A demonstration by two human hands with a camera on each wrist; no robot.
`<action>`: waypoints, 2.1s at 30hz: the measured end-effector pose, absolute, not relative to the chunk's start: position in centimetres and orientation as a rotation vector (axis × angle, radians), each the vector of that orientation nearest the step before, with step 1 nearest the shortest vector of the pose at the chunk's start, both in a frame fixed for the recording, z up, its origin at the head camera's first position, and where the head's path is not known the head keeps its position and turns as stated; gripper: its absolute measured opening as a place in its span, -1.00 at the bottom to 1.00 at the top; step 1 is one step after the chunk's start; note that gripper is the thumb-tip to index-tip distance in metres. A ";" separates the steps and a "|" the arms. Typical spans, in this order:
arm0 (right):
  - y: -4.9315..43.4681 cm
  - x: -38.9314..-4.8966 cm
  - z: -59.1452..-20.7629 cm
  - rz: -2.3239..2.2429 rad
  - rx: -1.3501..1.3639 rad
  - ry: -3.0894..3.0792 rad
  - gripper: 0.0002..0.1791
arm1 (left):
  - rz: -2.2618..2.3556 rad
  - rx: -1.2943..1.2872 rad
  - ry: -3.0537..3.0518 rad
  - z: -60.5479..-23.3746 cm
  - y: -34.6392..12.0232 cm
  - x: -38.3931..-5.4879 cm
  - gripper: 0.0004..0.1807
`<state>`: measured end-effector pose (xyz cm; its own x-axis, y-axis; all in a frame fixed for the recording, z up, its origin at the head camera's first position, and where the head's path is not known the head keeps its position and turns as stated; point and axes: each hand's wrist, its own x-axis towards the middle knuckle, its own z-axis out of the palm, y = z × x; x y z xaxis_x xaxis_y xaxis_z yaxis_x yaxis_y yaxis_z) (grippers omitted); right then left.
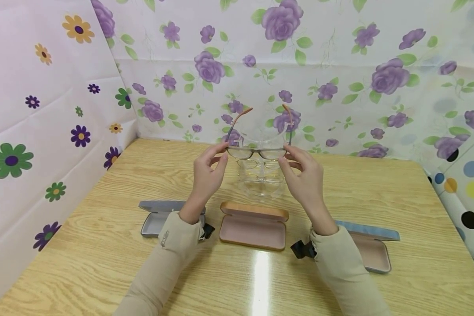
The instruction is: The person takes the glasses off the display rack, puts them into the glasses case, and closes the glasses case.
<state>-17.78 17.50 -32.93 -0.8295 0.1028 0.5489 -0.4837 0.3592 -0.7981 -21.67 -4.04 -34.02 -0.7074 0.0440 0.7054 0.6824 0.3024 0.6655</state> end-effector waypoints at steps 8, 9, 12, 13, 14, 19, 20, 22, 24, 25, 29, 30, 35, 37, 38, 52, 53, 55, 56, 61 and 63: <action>17.7 -16.9 -32.9 1.479 0.362 -2.076 -0.68 | -1.449 -0.671 -1.952 -33.5 -4.0 -20.5 -0.75; 17.7 -16.7 -32.8 1.481 0.363 -2.072 -0.69 | -1.449 -0.674 -1.945 -33.1 -4.0 -20.1 -0.75; 17.8 -16.3 -32.8 1.485 0.371 -2.065 -0.70 | -1.451 -0.680 -1.927 -32.0 -3.9 -18.8 -0.78; 17.8 -16.2 -32.7 1.486 0.371 -2.065 -0.71 | -1.449 -0.683 -1.925 -31.5 -3.9 -18.4 -0.78; 17.8 -16.0 -32.7 1.485 0.375 -2.065 -0.71 | -1.447 -0.684 -1.926 -31.2 -3.9 -18.0 -0.79; 17.9 -15.3 -32.5 1.495 0.395 -2.063 -0.71 | -1.442 -0.705 -1.925 -30.8 -4.0 -17.2 -0.79; 17.9 -15.2 -32.5 1.499 0.400 -2.060 -0.71 | -1.437 -0.711 -1.921 -30.7 -4.1 -17.1 -0.79; 17.9 -14.9 -32.4 1.503 0.405 -2.055 -0.71 | -1.430 -0.729 -1.909 -30.8 -4.1 -16.9 -0.79; 17.9 -14.6 -32.4 1.503 0.410 -2.045 -0.71 | -1.417 -0.744 -1.900 -30.8 -4.2 -16.8 -0.81; 17.9 -14.5 -32.4 1.505 0.416 -2.037 -0.72 | -1.413 -0.749 -1.897 -30.8 -4.2 -16.7 -0.81; 17.9 -14.1 -32.5 1.501 0.451 -2.012 -0.72 | -1.402 -0.777 -1.869 -31.1 -4.4 -16.6 -0.81; 17.8 -14.0 -32.5 1.502 0.462 -2.008 -0.72 | -1.399 -0.781 -1.864 -31.4 -4.4 -16.7 -0.81; 17.9 -13.4 -32.5 1.500 0.495 -2.012 -0.71 | -1.396 -0.800 -1.859 -33.2 -4.9 -17.8 -0.81; 17.9 -13.2 -32.6 1.493 0.504 -2.018 -0.71 | -1.397 -0.809 -1.860 -33.8 -5.1 -18.0 -0.81; 17.9 -13.1 -32.6 1.490 0.510 -2.020 -0.70 | -1.393 -0.813 -1.863 -33.9 -5.2 -18.0 -0.82; 17.8 -11.8 -33.0 1.492 0.564 -2.005 -0.69 | -1.356 -0.869 -1.848 -34.2 -6.0 -17.0 -0.81; 17.8 -11.7 -33.0 1.495 0.565 -2.007 -0.69 | -1.352 -0.870 -1.847 -34.3 -6.1 -16.9 -0.81; 17.7 -11.4 -33.0 1.503 0.567 -2.009 -0.68 | -1.344 -0.876 -1.848 -34.3 -6.2 -16.8 -0.81; 17.7 -11.3 -33.1 1.503 0.570 -2.009 -0.68 | -1.343 -0.879 -1.847 -34.3 -6.3 -16.7 -0.80; 17.7 -10.8 -33.3 1.521 0.568 -2.013 -0.70 | -1.344 -0.875 -1.860 -34.4 -6.5 -16.4 -0.79; 17.7 -10.7 -33.4 1.536 0.567 -2.008 -0.70 | -1.352 -0.870 -1.871 -34.4 -6.5 -16.2 -0.79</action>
